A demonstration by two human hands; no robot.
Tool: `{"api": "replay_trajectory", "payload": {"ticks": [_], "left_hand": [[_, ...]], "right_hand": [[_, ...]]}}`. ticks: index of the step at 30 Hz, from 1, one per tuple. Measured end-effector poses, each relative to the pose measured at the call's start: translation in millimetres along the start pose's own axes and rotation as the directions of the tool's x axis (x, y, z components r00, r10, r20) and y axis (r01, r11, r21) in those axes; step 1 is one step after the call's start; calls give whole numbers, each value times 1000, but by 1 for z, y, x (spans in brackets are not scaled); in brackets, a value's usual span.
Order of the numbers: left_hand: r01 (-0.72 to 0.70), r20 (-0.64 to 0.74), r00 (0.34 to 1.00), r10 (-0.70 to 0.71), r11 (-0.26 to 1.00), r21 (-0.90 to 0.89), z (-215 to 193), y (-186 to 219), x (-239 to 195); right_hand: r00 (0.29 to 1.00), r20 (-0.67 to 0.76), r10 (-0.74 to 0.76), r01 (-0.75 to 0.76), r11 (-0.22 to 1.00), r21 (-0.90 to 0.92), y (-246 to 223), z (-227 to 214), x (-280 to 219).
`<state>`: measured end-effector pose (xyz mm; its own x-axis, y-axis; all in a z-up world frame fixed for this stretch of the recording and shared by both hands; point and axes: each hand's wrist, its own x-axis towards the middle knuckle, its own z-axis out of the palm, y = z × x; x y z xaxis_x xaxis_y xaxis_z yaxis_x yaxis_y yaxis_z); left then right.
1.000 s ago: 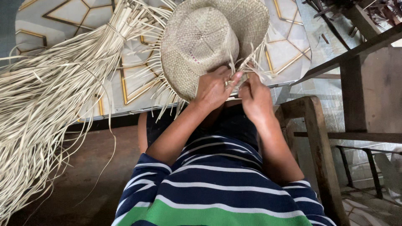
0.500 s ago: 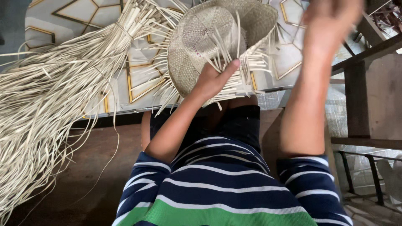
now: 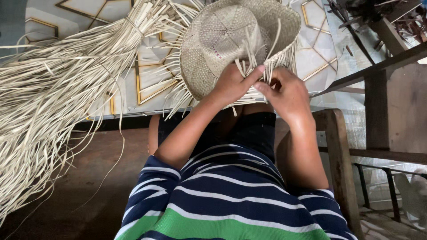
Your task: The person weaves thin dried fibers into the brim of a straw hat by hand, repeatedly threading and pulling strands to extend the woven pattern. The person occasionally rotates the hat to access different sections of the brim.
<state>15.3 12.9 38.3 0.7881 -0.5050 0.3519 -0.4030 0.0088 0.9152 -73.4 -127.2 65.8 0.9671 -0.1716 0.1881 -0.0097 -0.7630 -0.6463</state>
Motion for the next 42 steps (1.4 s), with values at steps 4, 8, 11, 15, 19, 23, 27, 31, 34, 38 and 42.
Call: {"api": "replay_trajectory", "payload": {"ticks": [4,8,11,15,19,23,27,31,34,38,42], "left_hand": [[-63,12,998,62,995,72,2,8,-2],[40,60,995,-75,892,450,9,0,-1],[206,-25,975,-221,856,475,18,2,8],[511,-103,836,-539,833,-211,15,35,21],[398,-271,807,-525,822,-408,26,23,22],[281,-315,777,-545,748,-602,38,18,19],[96,-440,826,-353,856,-507,44,14,12],[-22,-503,841,-198,917,-397,44,11,6],[-8,-460,888,18,1000,24,41,13,3],[-84,-500,858,119,992,91,46,-3,1],[-136,-542,832,121,991,13,53,-3,2]], "right_hand": [[990,123,70,-114,908,403,58,11,15],[996,87,12,-60,810,583,66,3,22],[998,14,56,-42,538,842,55,-7,18],[964,5,-266,46,186,982,15,-32,-7],[972,-175,-157,233,529,816,19,4,-38],[970,-236,-55,217,636,740,-2,13,-41],[979,-203,-14,154,707,690,7,26,-25],[981,-194,19,127,696,706,8,31,-21],[948,-303,-97,250,816,522,7,31,-21],[894,-397,-207,371,839,397,14,36,-12],[888,-457,-57,379,653,656,35,57,-2]]}}
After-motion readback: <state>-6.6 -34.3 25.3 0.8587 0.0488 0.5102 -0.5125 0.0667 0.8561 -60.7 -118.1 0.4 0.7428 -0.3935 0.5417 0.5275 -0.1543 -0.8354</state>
